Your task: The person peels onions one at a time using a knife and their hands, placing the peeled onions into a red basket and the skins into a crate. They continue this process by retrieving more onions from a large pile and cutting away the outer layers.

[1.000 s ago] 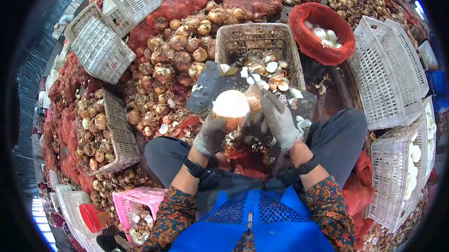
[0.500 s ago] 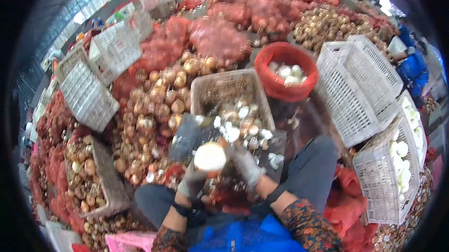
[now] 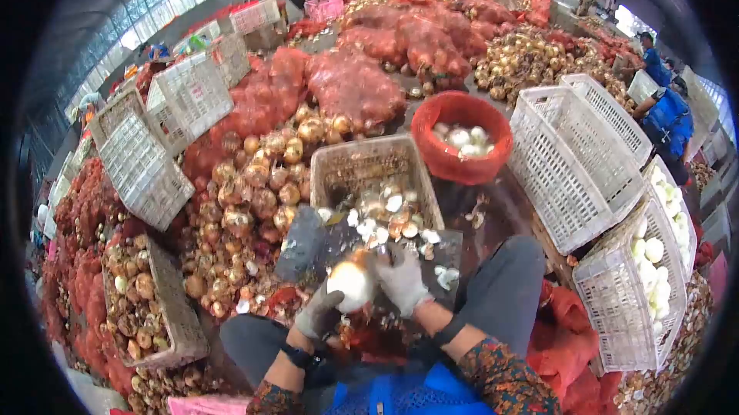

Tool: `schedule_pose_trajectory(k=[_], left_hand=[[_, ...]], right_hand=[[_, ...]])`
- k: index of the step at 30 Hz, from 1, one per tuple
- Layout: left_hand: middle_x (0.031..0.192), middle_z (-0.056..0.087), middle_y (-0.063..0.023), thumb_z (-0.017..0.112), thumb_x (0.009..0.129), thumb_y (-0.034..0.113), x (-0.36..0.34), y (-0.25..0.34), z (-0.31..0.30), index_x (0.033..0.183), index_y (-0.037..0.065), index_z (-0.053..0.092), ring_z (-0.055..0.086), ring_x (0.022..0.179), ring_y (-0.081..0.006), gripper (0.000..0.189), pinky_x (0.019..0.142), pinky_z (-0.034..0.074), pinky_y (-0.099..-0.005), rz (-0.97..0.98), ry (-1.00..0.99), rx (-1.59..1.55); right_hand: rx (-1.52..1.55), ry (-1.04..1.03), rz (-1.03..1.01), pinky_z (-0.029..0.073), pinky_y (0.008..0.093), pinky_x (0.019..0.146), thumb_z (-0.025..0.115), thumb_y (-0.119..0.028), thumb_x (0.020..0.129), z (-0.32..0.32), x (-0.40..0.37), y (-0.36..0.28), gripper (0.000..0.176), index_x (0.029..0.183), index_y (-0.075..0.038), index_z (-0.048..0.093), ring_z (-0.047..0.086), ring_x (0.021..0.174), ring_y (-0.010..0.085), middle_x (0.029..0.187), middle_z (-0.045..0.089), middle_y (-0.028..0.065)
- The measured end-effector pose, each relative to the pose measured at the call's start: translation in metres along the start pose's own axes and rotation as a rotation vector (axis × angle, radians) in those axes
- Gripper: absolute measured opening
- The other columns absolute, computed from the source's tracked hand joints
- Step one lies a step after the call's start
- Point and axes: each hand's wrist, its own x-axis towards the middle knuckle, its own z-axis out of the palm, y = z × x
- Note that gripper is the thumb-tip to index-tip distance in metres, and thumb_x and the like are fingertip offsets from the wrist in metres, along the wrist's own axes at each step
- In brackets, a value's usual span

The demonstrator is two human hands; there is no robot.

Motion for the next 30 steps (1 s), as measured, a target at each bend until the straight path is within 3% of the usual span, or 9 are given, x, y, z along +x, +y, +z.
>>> schedule_pose_trajectory(k=[3, 5, 6, 9, 11, 13, 16, 20, 30], left_hand=[[0.129, 0.058, -0.0115, 0.074, 0.077, 0.023, -0.002, 0.003, 0.004, 0.142, -0.001, 0.042, 0.059, 0.115, -0.0229, 0.077, 0.097, 0.051, -0.0356, 0.05, 0.052, 0.087], [0.129, 0.059, -0.0128, 0.071, 0.076, 0.014, 0.003, 0.001, -0.001, 0.142, -0.003, 0.042, 0.06, 0.115, -0.0225, 0.074, 0.097, 0.051, -0.0358, 0.021, 0.028, 0.07], [0.131, 0.057, -0.0133, 0.074, 0.069, 0.027, 0.002, 0.011, 0.01, 0.143, -0.002, 0.039, 0.059, 0.117, -0.0239, 0.087, 0.102, 0.046, -0.0369, -0.018, 0.02, 0.118], [0.131, 0.057, -0.012, 0.077, 0.067, 0.026, 0.001, 0.016, 0.012, 0.145, -0.001, 0.039, 0.058, 0.117, -0.0224, 0.091, 0.103, 0.045, -0.0357, 0.052, 0.055, 0.184], [0.131, 0.057, -0.0108, 0.078, 0.067, 0.025, 0.002, 0.018, 0.005, 0.145, 0.0, 0.039, 0.058, 0.116, -0.0214, 0.09, 0.102, 0.046, -0.0352, 0.092, 0.09, 0.275], [0.13, 0.057, -0.0108, 0.08, 0.067, 0.023, 0.003, 0.018, -0.005, 0.144, 0.001, 0.04, 0.057, 0.116, -0.0206, 0.09, 0.101, 0.047, -0.0345, 0.106, 0.14, 0.34], [0.123, 0.06, -0.0116, 0.084, 0.066, 0.022, 0.01, 0.017, -0.018, 0.139, 0.001, 0.043, 0.059, 0.112, -0.0193, 0.086, 0.097, 0.048, -0.0328, 0.157, 0.224, 0.433], [0.114, 0.064, -0.0105, 0.087, 0.064, 0.022, 0.017, 0.009, -0.021, 0.131, -0.001, 0.046, 0.063, 0.103, -0.0185, 0.082, 0.09, 0.052, -0.0322, 0.256, 0.365, 0.575], [0.105, 0.067, -0.0108, 0.087, 0.063, 0.027, 0.022, -0.01, -0.041, 0.121, 0.0, 0.057, 0.065, 0.096, -0.0196, 0.071, 0.086, 0.053, -0.0335, 0.328, 0.4, 0.754]], right_hand=[[-0.106, 0.009, 0.028, 0.049, 0.0363, 0.067, 0.069, -0.035, 0.084, -0.007, 0.016, 0.007, 0.04, 0.102, 0.001, 0.066, 0.057, 0.072, 0.0155, 0.076, 0.063, 0.0158], [0.017, 0.008, 0.06, 0.051, 0.0381, 0.071, 0.067, -0.035, 0.085, -0.011, 0.021, -0.013, 0.042, 0.108, 0.001, 0.066, 0.064, 0.076, 0.0225, 0.08, 0.066, 0.0184], [-0.073, -0.001, 0.056, 0.051, 0.0365, 0.077, 0.068, -0.034, 0.086, -0.013, 0.028, -0.003, 0.043, 0.11, 0.002, 0.065, 0.065, 0.085, 0.0229, 0.09, 0.068, 0.0179], [-0.219, -0.067, 0.017, 0.051, 0.0402, 0.082, 0.067, -0.038, 0.086, -0.027, 0.037, 0.005, 0.051, 0.122, -0.002, 0.062, 0.067, 0.091, 0.0346, 0.096, 0.07, 0.0197], [-0.266, -0.068, -0.14, 0.048, 0.0436, 0.09, 0.067, -0.04, 0.088, -0.034, 0.033, 0.018, 0.054, 0.127, -0.005, 0.058, 0.063, 0.107, 0.0338, 0.113, 0.065, 0.0223], [-0.397, -0.135, -0.236, 0.049, 0.0414, 0.089, 0.066, -0.033, 0.09, -0.047, 0.013, -0.009, 0.046, 0.126, -0.006, 0.059, 0.064, 0.102, 0.0331, 0.107, 0.066, 0.0204], [-0.336, -0.475, -0.239, 0.051, 0.04, 0.085, 0.067, -0.028, 0.09, -0.063, -0.014, -0.024, 0.041, 0.125, -0.008, 0.06, 0.066, 0.097, 0.0333, 0.104, 0.067, 0.018], [-0.558, -0.634, -0.485, 0.053, 0.0412, 0.077, 0.069, -0.028, 0.09, -0.067, -0.029, -0.028, 0.038, 0.122, -0.009, 0.062, 0.068, 0.091, 0.0334, 0.102, 0.069, 0.0157], [-0.602, -0.598, -0.537, 0.053, 0.0435, 0.073, 0.066, -0.028, 0.091, -0.054, -0.035, -0.018, 0.037, 0.123, -0.009, 0.06, 0.067, 0.085, 0.0344, 0.093, 0.067, 0.0161]])
